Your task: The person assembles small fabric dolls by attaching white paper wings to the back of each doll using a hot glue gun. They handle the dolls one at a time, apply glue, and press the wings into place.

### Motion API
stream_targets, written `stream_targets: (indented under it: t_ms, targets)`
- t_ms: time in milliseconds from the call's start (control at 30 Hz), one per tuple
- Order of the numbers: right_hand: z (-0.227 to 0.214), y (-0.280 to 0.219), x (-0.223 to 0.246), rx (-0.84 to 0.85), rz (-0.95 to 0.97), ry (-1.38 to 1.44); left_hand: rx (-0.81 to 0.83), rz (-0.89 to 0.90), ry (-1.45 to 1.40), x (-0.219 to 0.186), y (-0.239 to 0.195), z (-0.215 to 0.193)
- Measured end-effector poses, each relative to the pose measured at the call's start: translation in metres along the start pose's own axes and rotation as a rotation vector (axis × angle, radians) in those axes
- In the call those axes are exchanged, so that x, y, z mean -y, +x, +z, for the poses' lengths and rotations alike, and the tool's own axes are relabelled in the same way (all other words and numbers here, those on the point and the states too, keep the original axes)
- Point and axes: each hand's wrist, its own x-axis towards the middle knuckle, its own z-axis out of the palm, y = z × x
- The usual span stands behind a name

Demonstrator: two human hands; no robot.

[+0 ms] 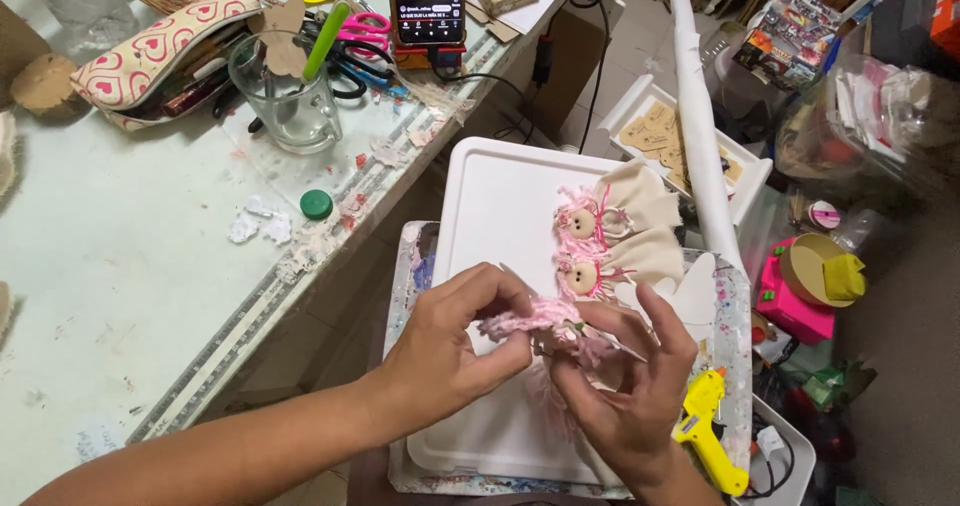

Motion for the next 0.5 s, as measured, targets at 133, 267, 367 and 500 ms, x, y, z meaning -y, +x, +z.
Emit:
stream_targets:
  t_ms: [133,267,367,500]
  targets:
    - [-0.004,0.0,0.001,0.016,-0.007,-0.057,-0.01,-0.028,-0.02,-0.003,0.002,-0.002]
    - [-0.005,0.002,0.0,-0.044,0.025,-0.055,-0.023,0.009,-0.055,-0.002,0.004,-0.003]
    - [-0.011,0.007,0.0,-0.028,-0.053,-0.094,-0.044,0.048,-0.046,-0.001,0.004,-0.004]
    - [-0.016,0.01,-0.002,-0.08,-0.145,-0.033,-0.009,0.04,-0.006,-0.001,0.005,-0.002]
